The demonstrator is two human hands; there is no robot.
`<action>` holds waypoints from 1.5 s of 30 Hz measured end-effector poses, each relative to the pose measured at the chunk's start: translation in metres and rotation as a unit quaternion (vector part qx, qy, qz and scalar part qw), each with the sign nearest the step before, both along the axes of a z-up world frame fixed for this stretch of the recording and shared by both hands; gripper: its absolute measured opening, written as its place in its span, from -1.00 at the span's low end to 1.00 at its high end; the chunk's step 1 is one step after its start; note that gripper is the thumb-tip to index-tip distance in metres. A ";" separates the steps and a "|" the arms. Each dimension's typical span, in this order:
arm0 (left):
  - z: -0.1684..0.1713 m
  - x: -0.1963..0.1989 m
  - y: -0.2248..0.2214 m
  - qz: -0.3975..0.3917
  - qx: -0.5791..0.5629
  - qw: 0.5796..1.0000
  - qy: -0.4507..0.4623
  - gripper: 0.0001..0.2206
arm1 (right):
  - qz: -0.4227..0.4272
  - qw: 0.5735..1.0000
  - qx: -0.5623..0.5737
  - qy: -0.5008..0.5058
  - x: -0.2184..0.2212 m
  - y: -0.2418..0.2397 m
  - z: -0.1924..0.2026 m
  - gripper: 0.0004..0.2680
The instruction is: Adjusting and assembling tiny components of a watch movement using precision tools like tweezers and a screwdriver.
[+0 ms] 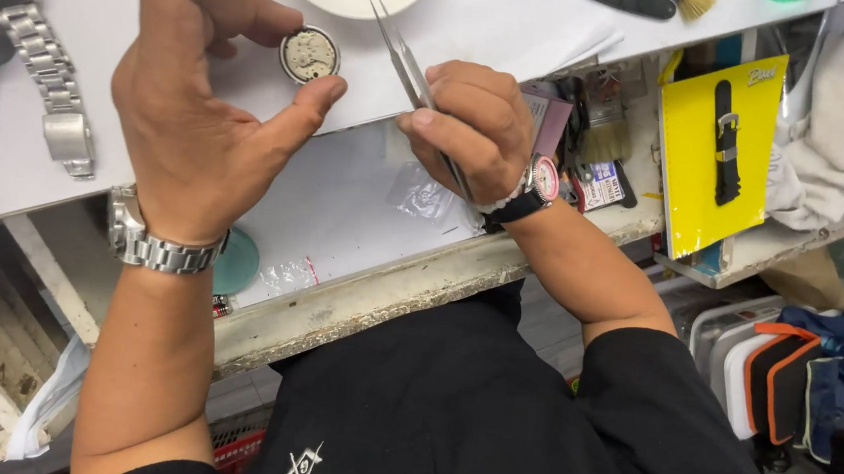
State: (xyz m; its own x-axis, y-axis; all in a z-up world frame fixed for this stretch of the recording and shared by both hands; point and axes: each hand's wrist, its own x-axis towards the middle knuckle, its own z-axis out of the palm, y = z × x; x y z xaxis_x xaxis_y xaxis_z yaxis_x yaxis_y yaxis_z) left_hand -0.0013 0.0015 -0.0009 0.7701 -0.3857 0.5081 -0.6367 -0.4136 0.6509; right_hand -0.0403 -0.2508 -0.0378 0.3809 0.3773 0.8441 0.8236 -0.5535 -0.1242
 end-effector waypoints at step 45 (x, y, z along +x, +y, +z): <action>0.003 0.000 -0.001 0.012 -0.021 0.999 0.045 -0.14 | -0.045 0.901 0.298 0.312 -0.042 0.026 0.031 -0.87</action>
